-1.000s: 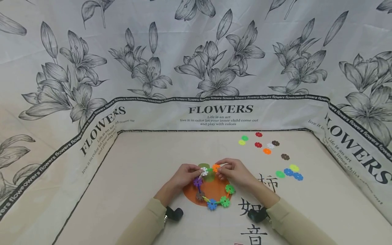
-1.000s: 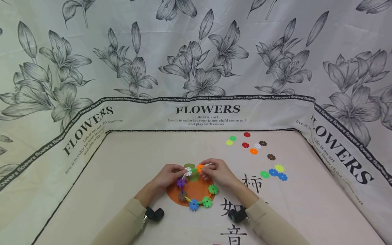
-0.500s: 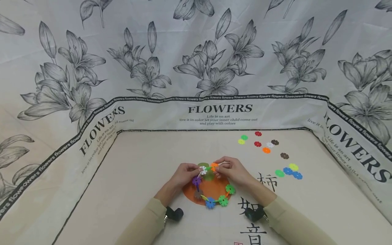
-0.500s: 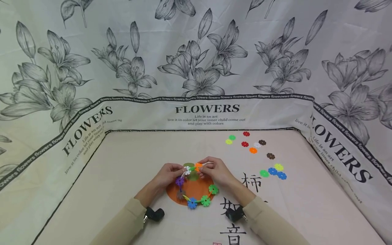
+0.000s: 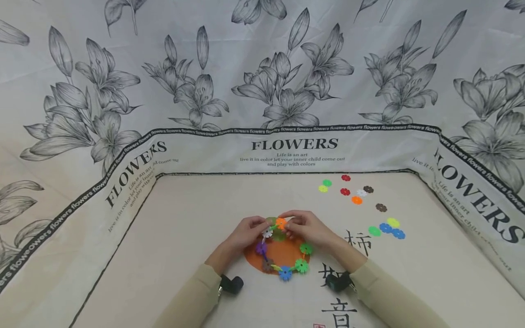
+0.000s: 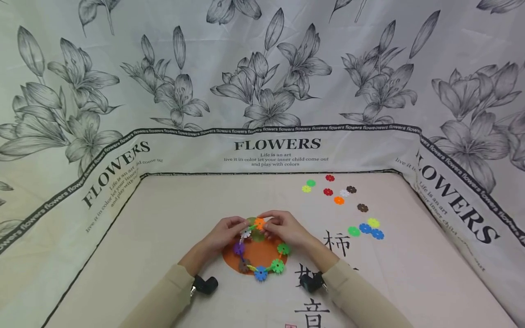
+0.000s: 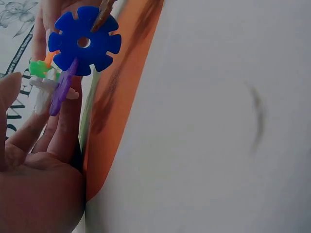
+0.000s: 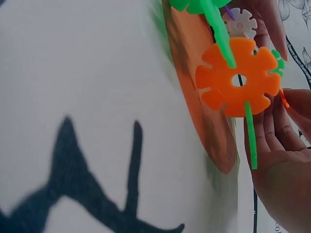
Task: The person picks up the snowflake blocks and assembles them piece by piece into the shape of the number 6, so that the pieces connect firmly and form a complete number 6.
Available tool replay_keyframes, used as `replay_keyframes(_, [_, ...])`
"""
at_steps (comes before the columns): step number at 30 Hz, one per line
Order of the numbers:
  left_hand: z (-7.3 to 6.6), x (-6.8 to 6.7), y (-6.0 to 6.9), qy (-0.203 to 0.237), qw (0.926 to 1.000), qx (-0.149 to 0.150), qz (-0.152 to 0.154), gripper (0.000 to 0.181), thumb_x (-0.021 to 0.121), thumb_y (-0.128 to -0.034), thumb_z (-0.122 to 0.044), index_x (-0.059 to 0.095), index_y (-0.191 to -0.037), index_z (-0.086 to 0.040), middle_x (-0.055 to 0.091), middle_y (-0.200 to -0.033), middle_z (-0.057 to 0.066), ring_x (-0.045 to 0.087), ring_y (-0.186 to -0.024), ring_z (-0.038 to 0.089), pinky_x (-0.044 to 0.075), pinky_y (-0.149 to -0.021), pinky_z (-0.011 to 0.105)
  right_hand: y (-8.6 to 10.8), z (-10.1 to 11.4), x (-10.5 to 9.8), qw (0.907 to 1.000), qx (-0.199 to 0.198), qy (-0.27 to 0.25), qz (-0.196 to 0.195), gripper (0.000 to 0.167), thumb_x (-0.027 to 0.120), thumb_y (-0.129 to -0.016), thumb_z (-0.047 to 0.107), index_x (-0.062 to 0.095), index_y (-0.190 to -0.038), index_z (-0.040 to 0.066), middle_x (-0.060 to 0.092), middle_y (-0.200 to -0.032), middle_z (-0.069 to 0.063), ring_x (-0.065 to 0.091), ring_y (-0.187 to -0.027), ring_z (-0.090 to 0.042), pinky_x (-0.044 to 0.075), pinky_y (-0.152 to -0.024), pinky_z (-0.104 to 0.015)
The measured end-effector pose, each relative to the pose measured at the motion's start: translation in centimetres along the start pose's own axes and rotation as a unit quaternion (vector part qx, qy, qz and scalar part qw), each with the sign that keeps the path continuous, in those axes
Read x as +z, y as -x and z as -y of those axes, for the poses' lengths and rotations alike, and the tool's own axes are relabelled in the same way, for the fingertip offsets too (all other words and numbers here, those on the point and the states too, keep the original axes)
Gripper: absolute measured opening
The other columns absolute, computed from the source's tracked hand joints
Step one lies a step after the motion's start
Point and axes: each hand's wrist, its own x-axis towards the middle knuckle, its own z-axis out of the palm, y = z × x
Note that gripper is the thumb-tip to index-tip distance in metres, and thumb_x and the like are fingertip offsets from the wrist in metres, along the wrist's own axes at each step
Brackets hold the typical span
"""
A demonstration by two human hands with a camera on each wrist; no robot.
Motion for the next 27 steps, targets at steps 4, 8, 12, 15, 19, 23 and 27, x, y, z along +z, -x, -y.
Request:
replay_keyframes(4, [0.0, -0.2, 0.2, -0.012, 0.9997, 0.013, 0.019, 0.034, 0.068, -0.1, -0.035, 0.074, -0.114, -0.004, 0.069, -0.099, 0.002, 0.056, -0.085, 0.015, 0.047, -0.071, 0.026, -0.2, 0.1, 0.2, 0.9999, -0.001, -0.002, 0.016, 0.035, 0.056, -0.105, 0.006, 0.056, -0.138, -0.005, 0.07, -0.101, -0.029, 0.067, -0.088, -0.032, 0.059, -0.08, -0.034])
replay_keyframes(8, [0.2, -0.2, 0.4, -0.02, 0.9993, 0.017, 0.028, 0.032, 0.069, -0.0994, -0.032, 0.076, -0.112, -0.004, 0.071, -0.101, 0.003, 0.056, -0.087, 0.016, 0.047, -0.072, 0.027, 0.2, 0.2, 0.0, 0.9988, 0.002, 0.047, 0.015, 0.035, 0.056, -0.106, 0.01, 0.056, -0.138, -0.003, 0.071, -0.102, -0.026, 0.066, -0.087, -0.036, 0.058, -0.077, -0.035])
replay_keyframes(12, [0.5, 0.0, 0.3, -0.019, 0.9992, 0.019, 0.03, 0.031, 0.07, -0.0986, -0.033, 0.077, -0.11, -0.005, 0.071, -0.095, 0.001, 0.055, -0.082, 0.016, 0.046, -0.069, 0.027, 1.3, 0.4, -1.6, 0.9919, 0.003, 0.126, -0.018, 0.037, 0.057, -0.106, 0.014, 0.055, -0.138, -0.003, 0.073, -0.103, -0.021, 0.067, -0.085, -0.036, 0.056, -0.075, -0.036])
replay_keyframes(15, [0.6, 0.0, 0.3, -0.018, 0.9991, 0.021, 0.03, 0.029, 0.071, -0.0982, -0.033, 0.079, -0.108, -0.006, 0.072, -0.093, 0.0, 0.055, -0.083, 0.015, 0.046, -0.07, 0.026, 2.5, 0.5, -3.9, 0.983, 0.006, 0.174, -0.058, 0.037, 0.059, -0.105, 0.015, 0.056, -0.136, -0.004, 0.073, -0.104, -0.018, 0.068, -0.086, -0.032, 0.056, -0.073, -0.034])
replay_keyframes(19, [0.2, -0.1, 0.6, -0.014, 0.9992, 0.028, 0.026, 0.029, 0.071, -0.0981, -0.031, 0.079, -0.107, -0.005, 0.073, -0.093, 0.002, 0.056, -0.084, 0.016, 0.046, -0.072, 0.027, 4.7, 0.8, -7.5, 0.961, 0.025, 0.249, -0.117, 0.035, 0.06, -0.104, 0.017, 0.06, -0.132, -0.002, 0.073, -0.104, -0.015, 0.068, -0.089, -0.029, 0.055, -0.072, -0.032])
replay_keyframes(23, [0.1, -0.3, 0.6, -0.013, 0.9993, 0.029, 0.019, 0.03, 0.072, -0.0973, -0.031, 0.079, -0.107, -0.004, 0.072, -0.093, 0.002, 0.055, -0.082, 0.016, 0.047, -0.071, 0.027, 6.5, 0.2, -11.1, 0.9269, 0.053, 0.329, -0.172, 0.034, 0.061, -0.103, 0.02, 0.062, -0.131, -0.001, 0.072, -0.107, -0.015, 0.067, -0.097, -0.031, 0.054, -0.077, -0.04])
replay_keyframes(27, [0.3, -0.3, 0.5, -0.013, 0.9996, 0.023, 0.009, 0.03, 0.074, -0.0959, -0.032, 0.079, -0.107, -0.005, 0.072, -0.094, 0.002, 0.055, -0.082, 0.016, 0.047, -0.07, 0.027, 7.2, -1.0, -14.0, 0.8983, 0.102, 0.372, -0.21, 0.04, 0.06, -0.103, 0.022, 0.058, -0.134, -0.004, 0.065, -0.117, -0.023, 0.061, -0.105, -0.037, 0.052, -0.084, -0.049])
